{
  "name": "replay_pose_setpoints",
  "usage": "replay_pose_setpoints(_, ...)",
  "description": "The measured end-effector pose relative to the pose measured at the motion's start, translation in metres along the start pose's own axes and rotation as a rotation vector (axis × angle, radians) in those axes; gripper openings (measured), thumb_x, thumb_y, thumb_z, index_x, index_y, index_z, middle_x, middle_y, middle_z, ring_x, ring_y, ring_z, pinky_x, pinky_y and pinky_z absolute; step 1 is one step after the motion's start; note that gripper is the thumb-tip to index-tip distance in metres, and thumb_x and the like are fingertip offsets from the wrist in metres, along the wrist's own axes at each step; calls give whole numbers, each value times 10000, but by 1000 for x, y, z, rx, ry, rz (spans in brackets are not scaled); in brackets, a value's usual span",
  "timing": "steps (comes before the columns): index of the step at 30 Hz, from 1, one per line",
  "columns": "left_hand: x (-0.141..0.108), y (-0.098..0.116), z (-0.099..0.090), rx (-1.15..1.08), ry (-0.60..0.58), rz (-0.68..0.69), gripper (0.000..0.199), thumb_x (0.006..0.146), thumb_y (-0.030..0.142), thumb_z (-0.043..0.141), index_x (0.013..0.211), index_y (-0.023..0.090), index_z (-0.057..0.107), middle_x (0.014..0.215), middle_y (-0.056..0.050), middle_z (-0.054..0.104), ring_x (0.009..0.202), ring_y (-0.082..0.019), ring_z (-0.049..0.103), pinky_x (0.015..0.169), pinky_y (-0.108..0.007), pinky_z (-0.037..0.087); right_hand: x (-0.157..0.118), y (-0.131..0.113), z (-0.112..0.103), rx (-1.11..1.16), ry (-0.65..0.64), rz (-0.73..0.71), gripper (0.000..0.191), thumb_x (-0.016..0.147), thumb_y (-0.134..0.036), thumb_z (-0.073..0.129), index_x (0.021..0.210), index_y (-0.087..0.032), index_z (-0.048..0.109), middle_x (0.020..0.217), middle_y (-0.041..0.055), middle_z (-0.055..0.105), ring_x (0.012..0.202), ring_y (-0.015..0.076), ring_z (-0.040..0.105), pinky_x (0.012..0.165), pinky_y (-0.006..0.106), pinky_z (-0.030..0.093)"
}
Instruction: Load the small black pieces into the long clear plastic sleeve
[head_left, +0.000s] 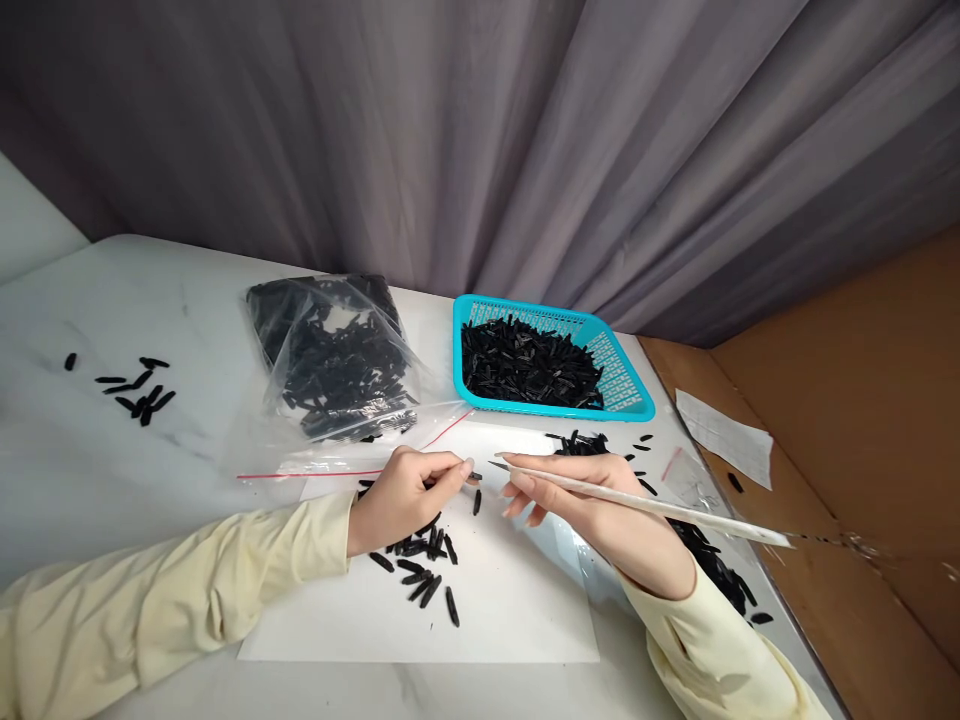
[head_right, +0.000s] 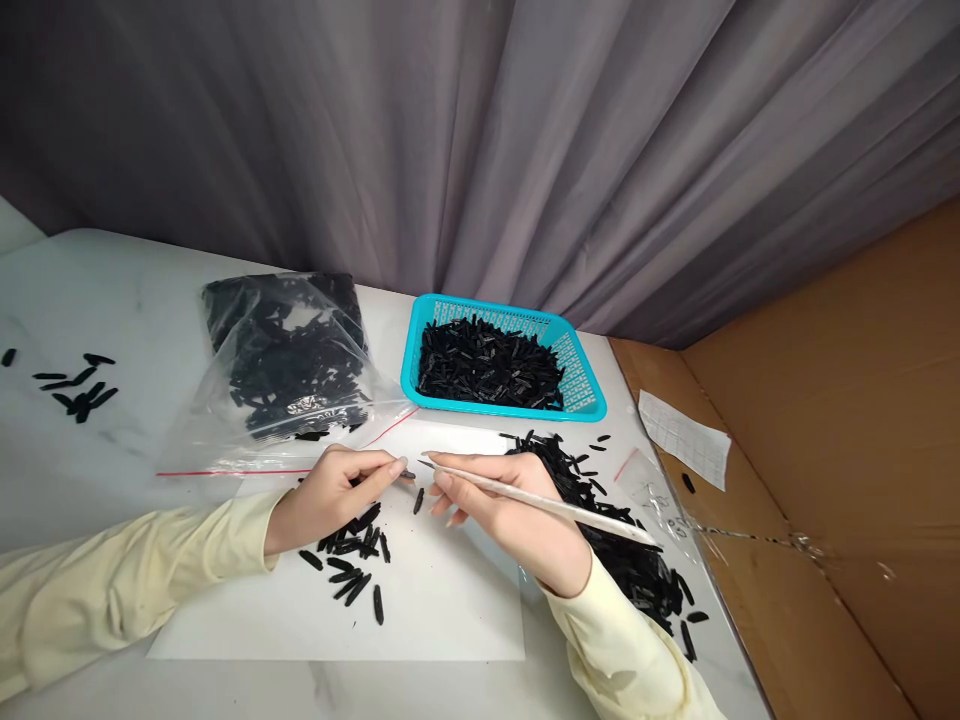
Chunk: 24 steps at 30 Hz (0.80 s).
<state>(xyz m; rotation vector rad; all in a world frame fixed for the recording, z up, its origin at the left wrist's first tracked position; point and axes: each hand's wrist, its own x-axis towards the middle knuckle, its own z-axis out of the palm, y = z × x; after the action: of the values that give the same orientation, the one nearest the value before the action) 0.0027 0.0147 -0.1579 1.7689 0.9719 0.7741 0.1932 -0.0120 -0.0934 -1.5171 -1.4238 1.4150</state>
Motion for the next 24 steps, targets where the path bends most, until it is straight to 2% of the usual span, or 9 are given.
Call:
replay_pose_setpoints(4, 0, 1, 0, 8, 0, 6, 369, 863, 285, 409, 535, 180, 276, 495, 63, 202, 468, -70, 216, 454, -237, 198, -1, 1, 3, 34, -93, 32, 281, 727, -347, 693, 903, -134, 745, 674, 61, 712, 618, 159, 646, 574, 262, 549)
replay_pose_setpoints(6, 1, 1, 0, 6, 4, 18, 372, 864, 283, 404, 535, 183, 263, 498, 62, 195, 469, -71, 212, 453, -238, 194, -1, 2, 6, 39, -97, 35, 271, 721, -339, 698, 875, -121, 745, 664, 63, 709, 607, 156, 644, 580, 265, 549)
replay_pose_setpoints(12, 0, 1, 0, 39, 17, 58, 378, 868, 268, 407, 537, 184, 245, 504, 62, 177, 469, -70, 199, 452, -238, 193, -5, 6, 12, -85, 43, -46, 189, 765, -317, 660, 729, -135, 696, 616, 41, 701, 560, 153, 646, 550, 249, 540)
replay_pose_setpoints(14, 0, 0, 0, 52, 18, 72, 373, 871, 262, 406, 540, 183, 253, 506, 62, 179, 470, -70, 199, 454, -237, 197, -5, 8, 11, -188, 84, -132, 156, 779, -297, 647, 736, -158, 702, 700, 50, 722, 640, 180, 673, 570, 257, 538)
replay_pose_setpoints(18, -1, -1, 1, 79, 25, 100, 377, 875, 256, 404, 544, 184, 238, 507, 62, 178, 470, -71, 203, 458, -236, 203, -6, 11, 11, -325, 127, -308, 93, 780, -241, 645, 759, -198, 725, 988, 67, 715, 882, 231, 677, 737, 299, 540)
replay_pose_setpoints(24, -2, -4, 2, 71, 39, 139, 380, 887, 258, 407, 538, 182, 278, 501, 65, 186, 465, -72, 202, 449, -232, 208, -7, 11, 18, -278, 95, -307, 137, 807, -218, 595, 706, -190, 684, 953, 62, 731, 863, 222, 691, 801, 319, 542)
